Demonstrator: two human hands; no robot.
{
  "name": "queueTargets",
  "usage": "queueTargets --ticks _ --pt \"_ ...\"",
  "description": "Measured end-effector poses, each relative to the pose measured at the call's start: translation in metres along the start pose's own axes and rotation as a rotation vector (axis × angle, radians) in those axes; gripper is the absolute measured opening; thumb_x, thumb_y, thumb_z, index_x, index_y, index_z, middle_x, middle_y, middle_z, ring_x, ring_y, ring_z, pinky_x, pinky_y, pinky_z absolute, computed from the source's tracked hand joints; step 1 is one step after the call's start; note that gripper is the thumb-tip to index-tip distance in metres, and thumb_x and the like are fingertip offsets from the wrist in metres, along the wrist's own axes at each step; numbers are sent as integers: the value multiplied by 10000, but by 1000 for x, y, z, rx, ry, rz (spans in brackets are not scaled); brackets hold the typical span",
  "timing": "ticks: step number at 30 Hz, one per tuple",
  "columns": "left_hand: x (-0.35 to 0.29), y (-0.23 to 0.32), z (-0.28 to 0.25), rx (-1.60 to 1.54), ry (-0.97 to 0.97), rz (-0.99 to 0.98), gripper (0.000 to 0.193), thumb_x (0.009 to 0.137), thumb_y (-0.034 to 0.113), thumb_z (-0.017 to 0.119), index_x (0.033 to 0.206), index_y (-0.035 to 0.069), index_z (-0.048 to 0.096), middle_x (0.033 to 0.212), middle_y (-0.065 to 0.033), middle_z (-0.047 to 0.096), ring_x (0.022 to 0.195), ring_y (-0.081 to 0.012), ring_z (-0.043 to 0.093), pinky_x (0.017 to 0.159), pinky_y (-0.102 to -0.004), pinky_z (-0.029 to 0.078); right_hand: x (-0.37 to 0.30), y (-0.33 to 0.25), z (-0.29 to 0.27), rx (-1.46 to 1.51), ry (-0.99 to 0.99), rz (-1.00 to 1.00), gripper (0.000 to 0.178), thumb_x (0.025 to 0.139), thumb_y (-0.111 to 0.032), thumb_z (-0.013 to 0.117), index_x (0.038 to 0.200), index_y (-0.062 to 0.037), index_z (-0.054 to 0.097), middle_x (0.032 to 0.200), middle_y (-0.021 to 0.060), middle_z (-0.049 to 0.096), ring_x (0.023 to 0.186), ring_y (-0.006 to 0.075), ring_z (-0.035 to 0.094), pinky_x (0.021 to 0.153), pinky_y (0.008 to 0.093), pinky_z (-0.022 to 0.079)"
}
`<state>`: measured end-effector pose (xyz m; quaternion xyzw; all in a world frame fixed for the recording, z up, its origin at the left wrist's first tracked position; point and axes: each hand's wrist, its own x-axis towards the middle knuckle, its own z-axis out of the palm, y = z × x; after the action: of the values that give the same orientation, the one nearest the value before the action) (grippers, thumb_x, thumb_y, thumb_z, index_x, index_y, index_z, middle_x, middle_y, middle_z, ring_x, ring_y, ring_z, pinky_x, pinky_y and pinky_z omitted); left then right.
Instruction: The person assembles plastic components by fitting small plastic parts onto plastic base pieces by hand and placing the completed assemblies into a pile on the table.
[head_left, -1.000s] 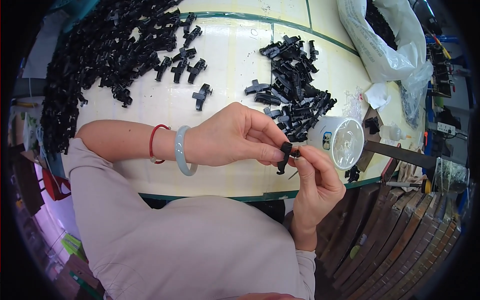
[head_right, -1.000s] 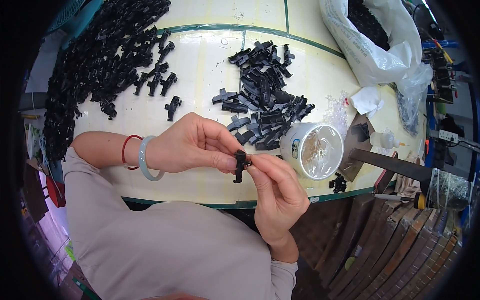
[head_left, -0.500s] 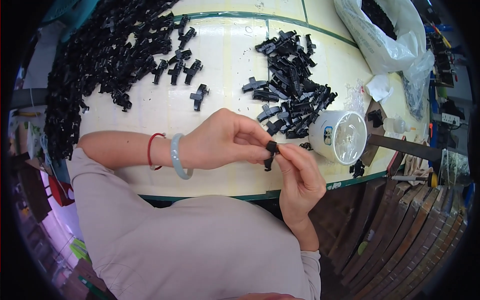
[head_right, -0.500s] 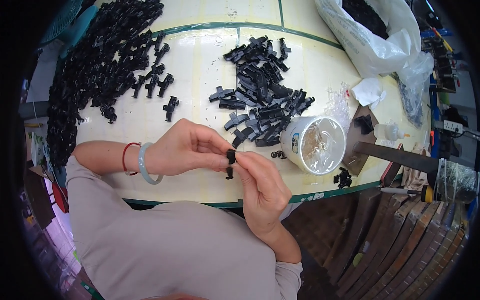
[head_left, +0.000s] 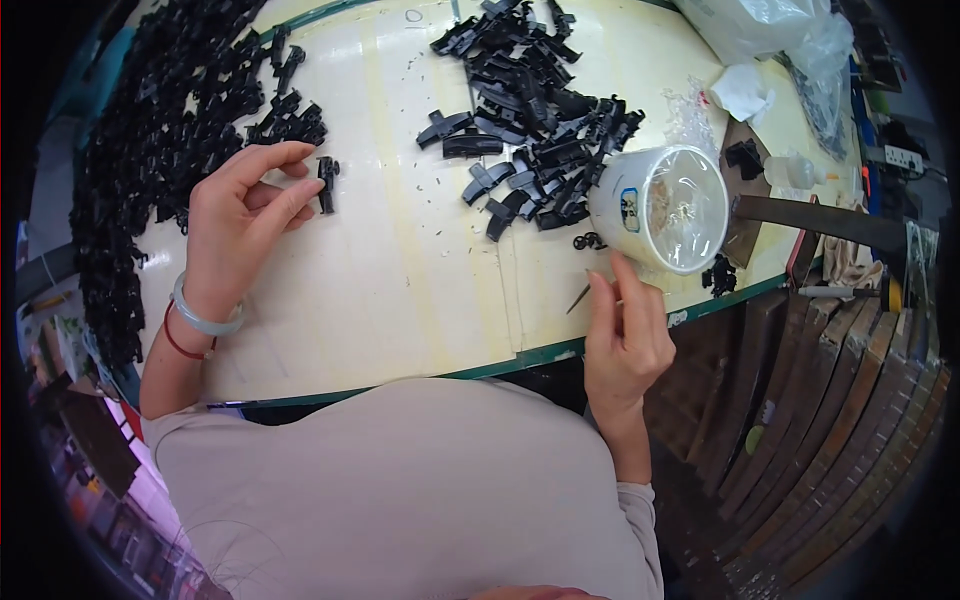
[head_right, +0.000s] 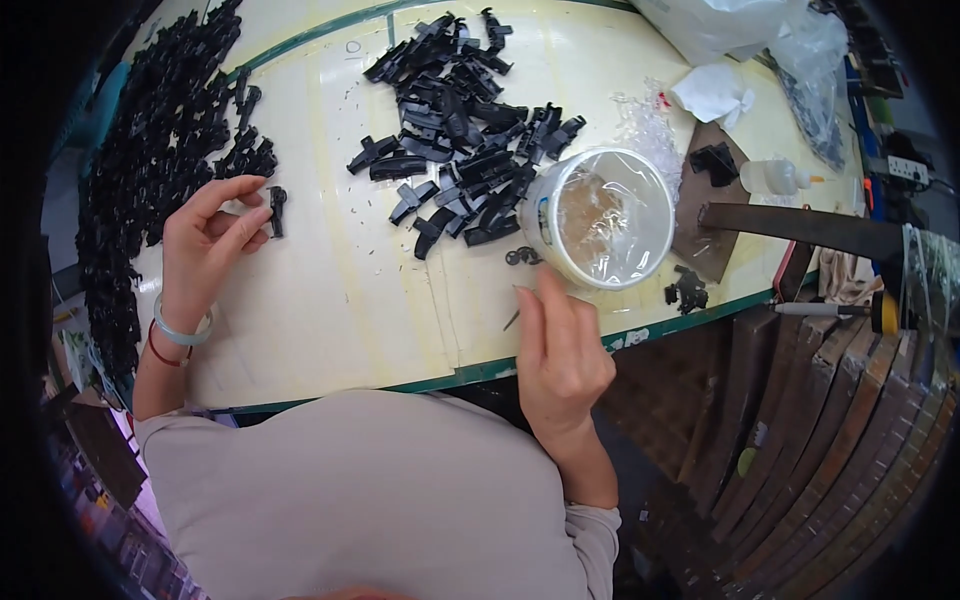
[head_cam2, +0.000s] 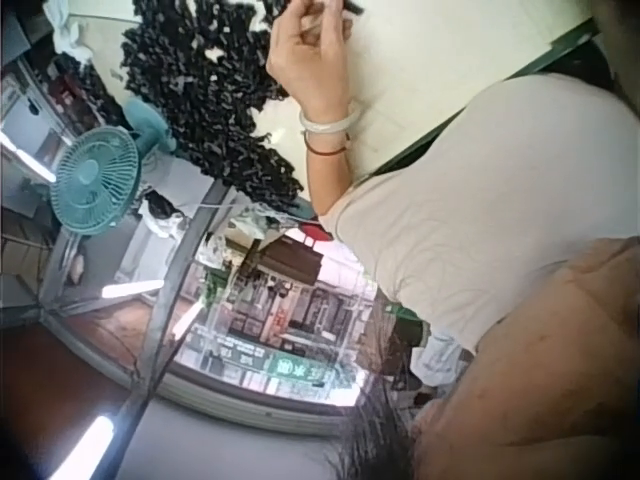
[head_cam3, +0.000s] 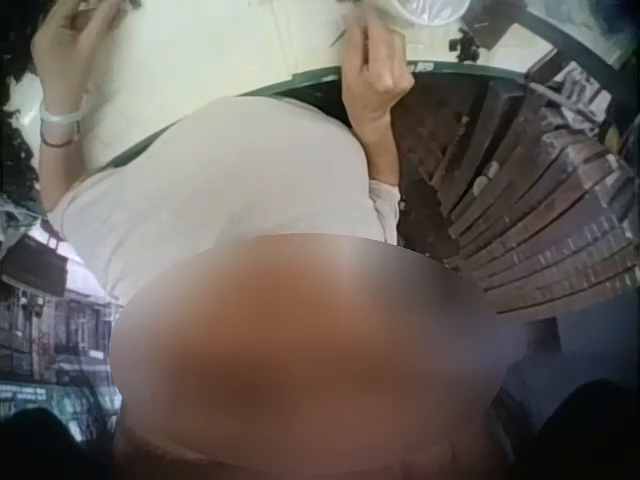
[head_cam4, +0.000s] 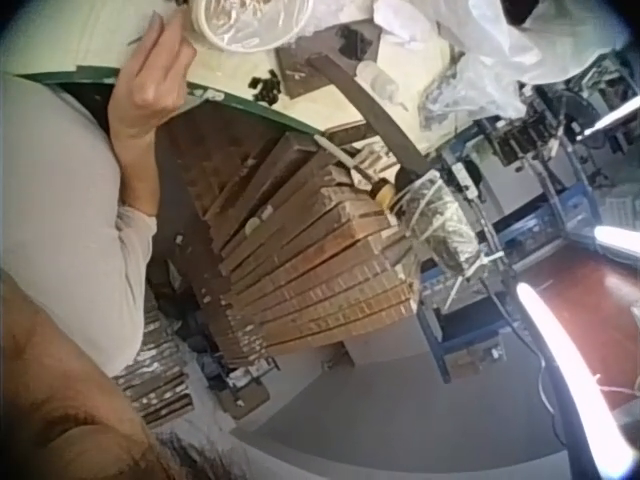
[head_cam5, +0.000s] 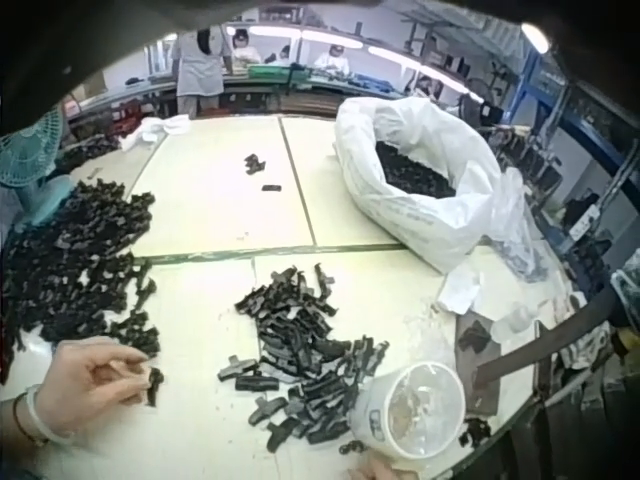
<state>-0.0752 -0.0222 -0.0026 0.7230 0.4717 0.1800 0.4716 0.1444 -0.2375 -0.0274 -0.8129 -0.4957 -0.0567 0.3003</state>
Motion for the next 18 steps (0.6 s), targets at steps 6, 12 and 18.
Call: queueTargets --ticks 6,12,18 --pt "-1 19 9 322 99 401 229 767 -5 697 990 -5 644 870 -90 603 574 -101 576 476 -209 424 6 8 19 -64 15 -224 254 735 -1 714 983 -18 662 629 69 496 487 223 512 446 328 415" --pt "2 40 41 206 -138 595 157 763 27 698 911 22 646 798 -91 604 607 -180 578 511 -268 454 0 -3 5 252 135 -202 205 752 84 672 935 16 608 854 146 621 639 231 630 568 294 516" --pt "38 39 57 314 14 703 180 767 109 695 907 23 621 807 -106 583 732 -276 568 632 -343 466 -14 1 -21 883 -11 161 171 768 159 598 922 92 565 1037 226 589 744 229 660 629 333 587"
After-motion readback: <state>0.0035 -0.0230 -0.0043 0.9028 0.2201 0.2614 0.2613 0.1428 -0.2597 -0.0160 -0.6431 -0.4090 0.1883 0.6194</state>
